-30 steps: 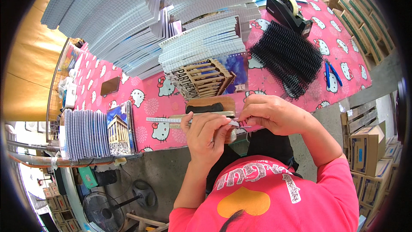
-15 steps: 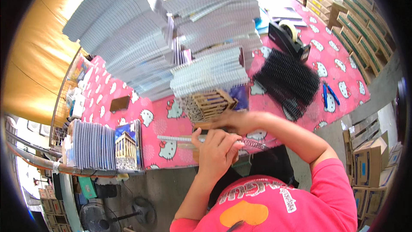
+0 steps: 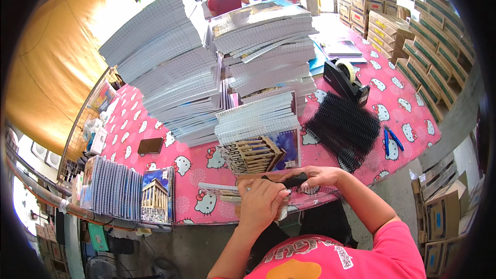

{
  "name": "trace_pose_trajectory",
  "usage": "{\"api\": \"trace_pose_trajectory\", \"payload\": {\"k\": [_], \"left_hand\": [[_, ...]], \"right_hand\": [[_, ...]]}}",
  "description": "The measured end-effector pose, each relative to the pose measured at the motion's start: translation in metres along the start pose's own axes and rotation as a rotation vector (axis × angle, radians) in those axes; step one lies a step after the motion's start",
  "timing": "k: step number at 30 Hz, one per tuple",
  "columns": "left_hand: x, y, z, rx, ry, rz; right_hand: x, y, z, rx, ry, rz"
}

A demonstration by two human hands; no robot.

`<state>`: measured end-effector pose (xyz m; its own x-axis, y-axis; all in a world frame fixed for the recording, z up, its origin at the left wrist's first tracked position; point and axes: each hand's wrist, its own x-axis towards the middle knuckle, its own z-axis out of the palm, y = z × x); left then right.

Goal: The person manually inserts spiral coils through the punched holes of paper stacks and covers to assemble notebooks, then uses wire cutters to trim the wire.

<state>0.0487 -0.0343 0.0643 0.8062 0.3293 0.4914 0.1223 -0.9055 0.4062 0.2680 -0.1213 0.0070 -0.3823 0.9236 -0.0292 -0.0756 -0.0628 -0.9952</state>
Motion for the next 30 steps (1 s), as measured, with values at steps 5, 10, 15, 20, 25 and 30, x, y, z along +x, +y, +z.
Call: {"api": "trace_pose_trajectory", "payload": {"k": [5, 10, 15, 20, 25, 30], "left_hand": [[0.003, 0.004, -0.003, -0.108, 0.064, 0.015], [0.002, 0.000, -0.003, -0.019, 0.025, 0.001], [0.002, -0.001, -0.007, -0.085, 0.001, 0.033], [0.003, 0.006, -0.011, -0.090, 0.025, -0.017], [-0.001, -0.003, -0.008, -0.083, -0.055, -0.025], [-0.002, 0.002, -0.014, -0.006, -0.024, 0.004]], "right_hand": [[0.005, 0.015, -0.005, 0.219, -0.059, -0.014], [0.013, 0.024, -0.006, 0.090, 0.011, 0.058], [0.019, 0.009, 0.000, 0.102, 0.008, 0.014], [0.024, 0.012, 0.002, 0.294, -0.054, -0.041], [0.019, 0.012, -0.001, 0.269, -0.030, -0.034], [0.013, 0.017, -0.013, 0.206, 0.146, 0.023]]}}
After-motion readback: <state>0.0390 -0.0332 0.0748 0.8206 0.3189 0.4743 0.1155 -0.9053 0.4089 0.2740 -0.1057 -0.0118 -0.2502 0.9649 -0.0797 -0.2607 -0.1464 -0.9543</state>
